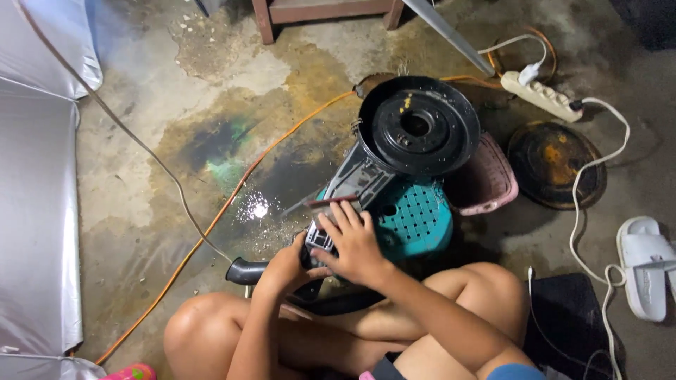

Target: The person scrubs the exterior of a black appliance part with a red scrubbing pad while sitting on the floor. The part is held steady on a blue plastic stool during the cleaning process.

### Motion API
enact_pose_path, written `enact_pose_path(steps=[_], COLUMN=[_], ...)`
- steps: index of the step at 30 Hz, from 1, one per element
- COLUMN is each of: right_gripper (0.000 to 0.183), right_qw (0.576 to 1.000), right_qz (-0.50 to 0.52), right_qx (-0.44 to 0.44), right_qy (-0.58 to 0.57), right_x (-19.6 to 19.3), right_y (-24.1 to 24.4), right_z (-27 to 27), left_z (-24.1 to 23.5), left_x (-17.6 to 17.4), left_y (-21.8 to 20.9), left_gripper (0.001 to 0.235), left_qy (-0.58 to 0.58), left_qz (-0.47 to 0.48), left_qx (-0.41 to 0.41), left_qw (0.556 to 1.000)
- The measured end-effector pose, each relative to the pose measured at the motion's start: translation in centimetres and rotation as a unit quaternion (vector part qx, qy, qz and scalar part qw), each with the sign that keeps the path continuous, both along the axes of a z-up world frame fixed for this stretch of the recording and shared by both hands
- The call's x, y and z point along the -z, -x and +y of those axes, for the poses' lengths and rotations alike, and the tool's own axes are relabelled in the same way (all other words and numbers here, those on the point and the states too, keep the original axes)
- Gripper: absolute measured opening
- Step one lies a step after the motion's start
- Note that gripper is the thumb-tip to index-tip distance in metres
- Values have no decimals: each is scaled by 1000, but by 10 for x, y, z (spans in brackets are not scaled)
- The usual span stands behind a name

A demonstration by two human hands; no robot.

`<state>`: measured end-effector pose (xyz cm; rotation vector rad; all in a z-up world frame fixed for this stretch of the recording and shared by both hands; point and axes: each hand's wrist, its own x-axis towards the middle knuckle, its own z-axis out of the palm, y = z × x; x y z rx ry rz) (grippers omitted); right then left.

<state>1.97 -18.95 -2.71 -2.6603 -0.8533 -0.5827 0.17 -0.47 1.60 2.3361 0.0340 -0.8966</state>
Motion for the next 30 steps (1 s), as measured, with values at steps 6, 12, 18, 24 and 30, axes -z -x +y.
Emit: enact_pose_path(steps=[6,12,18,24,30], right_gripper=[71,75,80,81,94], right_qw=[997,999,999,998,999], right_qz=[-3,41,17,21,36], right_qx=[81,-1,43,50,31], right_qy=[7,0,-9,-16,3], right_x=[17,-8,17,17,3], right_y=[-68,-21,-60,-73,-21], right_z=[-27,0,-15,-23,-3], left_z=[-1,4,4,2,3], left_x=[-23,1,-4,-5,-5], left_y=[-1,3,-2,-2,1], left_gripper=[113,112,114,114,112], left_qy=[22,8,11,1,2], left_qz=[5,-3,5,9,6], left_qx=[-14,-15,-3,0,-2], left_qw=[1000,1000,1000,1000,1000])
